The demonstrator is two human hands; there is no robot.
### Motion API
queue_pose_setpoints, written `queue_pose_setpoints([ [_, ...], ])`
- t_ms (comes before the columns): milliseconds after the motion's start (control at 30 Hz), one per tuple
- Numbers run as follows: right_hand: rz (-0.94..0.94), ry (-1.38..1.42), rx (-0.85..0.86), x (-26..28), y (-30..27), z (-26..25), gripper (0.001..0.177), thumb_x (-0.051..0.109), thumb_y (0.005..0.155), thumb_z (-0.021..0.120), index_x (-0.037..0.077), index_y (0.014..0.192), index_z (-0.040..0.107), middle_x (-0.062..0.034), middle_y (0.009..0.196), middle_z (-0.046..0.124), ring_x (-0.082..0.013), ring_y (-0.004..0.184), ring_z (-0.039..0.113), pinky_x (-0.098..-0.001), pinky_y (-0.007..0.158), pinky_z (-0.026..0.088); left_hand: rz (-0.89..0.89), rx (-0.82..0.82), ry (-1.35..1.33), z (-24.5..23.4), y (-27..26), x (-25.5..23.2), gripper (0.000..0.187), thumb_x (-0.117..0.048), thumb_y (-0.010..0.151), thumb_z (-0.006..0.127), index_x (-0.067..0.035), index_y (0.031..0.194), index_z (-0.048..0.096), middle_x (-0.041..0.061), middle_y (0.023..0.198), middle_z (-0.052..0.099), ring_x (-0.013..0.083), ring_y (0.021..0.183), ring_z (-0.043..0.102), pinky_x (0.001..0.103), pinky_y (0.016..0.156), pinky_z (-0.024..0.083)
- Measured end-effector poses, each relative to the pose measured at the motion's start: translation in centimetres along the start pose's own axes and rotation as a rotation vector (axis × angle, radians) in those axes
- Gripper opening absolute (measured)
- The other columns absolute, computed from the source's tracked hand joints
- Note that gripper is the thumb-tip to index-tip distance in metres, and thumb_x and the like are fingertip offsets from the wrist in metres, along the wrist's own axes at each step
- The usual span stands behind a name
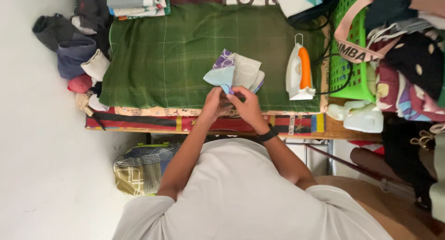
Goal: The person irons two pieces of fabric on a green mat-covered table. They smooth and fold each piece, then iron it again before stacking them. The person uses an electric iron and handles the fabric by hand throughout the process.
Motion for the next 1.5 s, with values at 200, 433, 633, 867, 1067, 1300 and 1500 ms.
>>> queue_pose_setpoints([
  [200,-0.202,-0.269,0.028,3.4,-2.2,2.9,0.017,0.011,0.09,0.079,0.0,0.102,0.072,-0.0105,0.105,0.075,-0.0188,0.099,0.069,-0.033,0.088,0.055,0.15,0.12,0.139,-2.7,-3.9,-2.3,0.028,-0.024,0.099,0.059,-0.008,0.121,0.058,0.001,0.107,0.065,0.0133,0.094,0.067,0.035,0.076,0.062],
  [433,-0.074,-0.241,0.216,6.1,-1.4,9.1,0.014,0.011,0.099,0.068,0.007,0.109,0.077,-0.0091,0.109,0.077,-0.026,0.102,0.074,-0.0356,0.096,0.057,0.644,0.031,0.466,-8.7,-5.4,-7.9,0.013,-0.013,0.104,0.062,-0.002,0.107,0.066,-0.003,0.084,0.06,0.0044,0.077,0.052,0.023,0.067,0.046],
  [633,-0.409,-0.618,0.095,9.4,1.2,12.2,0.064,0.007,0.074,0.085,0.002,0.132,0.059,-0.0225,0.122,0.057,-0.0389,0.114,0.056,-0.0446,0.098,0.047,0.619,0.178,0.372,-11.6,-8.7,-11.5,0.013,-0.011,0.109,0.053,-0.003,0.111,0.063,-0.006,0.087,0.055,0.0042,0.078,0.047,0.022,0.07,0.043],
  [867,-0.283,-0.69,-0.054,1.2,2.7,13.3,0.034,-0.008,0.077,0.075,0.005,0.108,0.074,-0.0159,0.117,0.07,-0.0331,0.11,0.066,-0.0395,0.092,0.055,0.433,0.169,0.41,-13.4,-11.4,-17.6,0.023,-0.023,0.111,0.043,-0.008,0.104,0.058,-0.003,0.083,0.06,0.0082,0.075,0.056,0.025,0.07,0.051],
  [1067,-0.189,-0.519,-0.209,0.0,3.7,8.4,0.03,-0.012,0.091,0.065,0.004,0.114,0.076,-0.0136,0.107,0.077,-0.0205,0.092,0.073,-0.0303,0.075,0.059,1.065,0.214,0.842,-14.7,-14.8,-27.1,0.04,-0.018,0.096,0.081,-0.003,0.117,0.05,0.006,0.099,0.055,0.0146,0.093,0.053,0.031,0.082,0.049],
  [1300,-0.356,-0.596,-0.339,11.3,5.2,1.7,0.024,-0.011,0.098,0.065,-0.001,0.115,0.076,-0.0119,0.102,0.075,-0.0132,0.082,0.065,-0.0262,0.068,0.046,1.237,0.152,1.113,-13.7,-16.2,-34.2,0.025,-0.009,0.099,0.079,-0.003,0.117,0.062,0.01,0.106,0.065,0.021,0.09,0.064,0.033,0.08,0.053],
  [1500,-0.416,-0.466,-0.396,15.7,4.6,-1.4,0.018,-0.014,0.104,0.061,-0.005,0.115,0.073,-0.0036,0.102,0.067,-0.0081,0.091,0.058,-0.0233,0.08,0.046,1.349,0.09,1.083,-13.7,-15.2,-35.9,0.016,-0.003,0.103,0.075,-0.004,0.119,0.071,0.01,0.1,0.068,0.0166,0.089,0.067,0.029,0.079,0.053],
])
Point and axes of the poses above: each hand's wrist, its own y-axis towards the middle knuckle, its own z-axis out of the palm, x = y × z, the point moved 3 cm from there along y, towards the middle knuckle
